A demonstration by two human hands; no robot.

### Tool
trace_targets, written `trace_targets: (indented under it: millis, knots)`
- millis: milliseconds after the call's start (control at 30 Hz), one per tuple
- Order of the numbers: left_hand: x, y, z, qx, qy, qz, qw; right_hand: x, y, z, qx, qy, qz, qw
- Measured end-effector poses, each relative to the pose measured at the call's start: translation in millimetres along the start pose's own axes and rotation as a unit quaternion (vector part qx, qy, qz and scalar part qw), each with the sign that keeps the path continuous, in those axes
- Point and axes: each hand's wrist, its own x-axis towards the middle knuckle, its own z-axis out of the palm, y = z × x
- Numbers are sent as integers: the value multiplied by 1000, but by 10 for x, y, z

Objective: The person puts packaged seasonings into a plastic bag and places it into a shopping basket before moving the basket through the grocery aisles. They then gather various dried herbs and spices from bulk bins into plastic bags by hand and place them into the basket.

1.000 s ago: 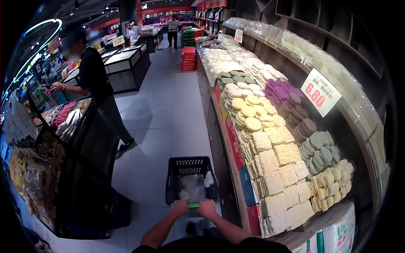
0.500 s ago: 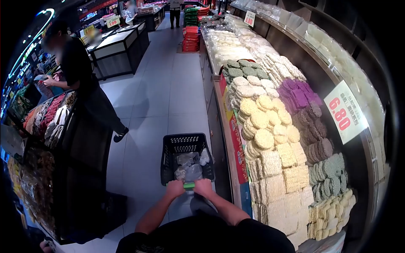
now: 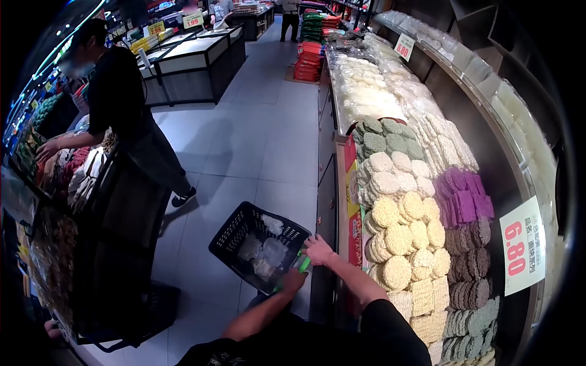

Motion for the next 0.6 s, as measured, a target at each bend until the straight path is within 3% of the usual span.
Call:
trace_targets:
  millis: [67, 167, 300, 333, 433, 467, 567, 600]
  knots:
    - [342, -78, 87, -74, 17, -19, 997, 314, 110, -120, -23, 19, 10, 999]
    - [902, -179, 48, -168, 114, -50, 978, 964, 130, -217, -45, 126, 35, 990]
    - [1237, -174, -520, -431, 108, -114, 888, 1843, 76, -526, -4, 81, -62, 995]
    - [1834, -828, -222, -373, 187, -54, 907, 2276, -26, -577, -16, 87, -118, 989]
    - [1779, -738, -793, -436, 229, -165, 854, 2802, -312, -741, -24, 111, -190, 975]
    - [2153, -1250, -552, -398, 256, -166, 865, 2971, -433, -792, -56, 125, -221, 966]
    - [2174, -1647, -746, -355, 378, -138, 844, 3349, -840, -945, -36, 158, -306, 938]
    - [1985, -1565, -1037, -383, 290, -225, 848, 3428, -999, -1037, -60, 167, -329, 928]
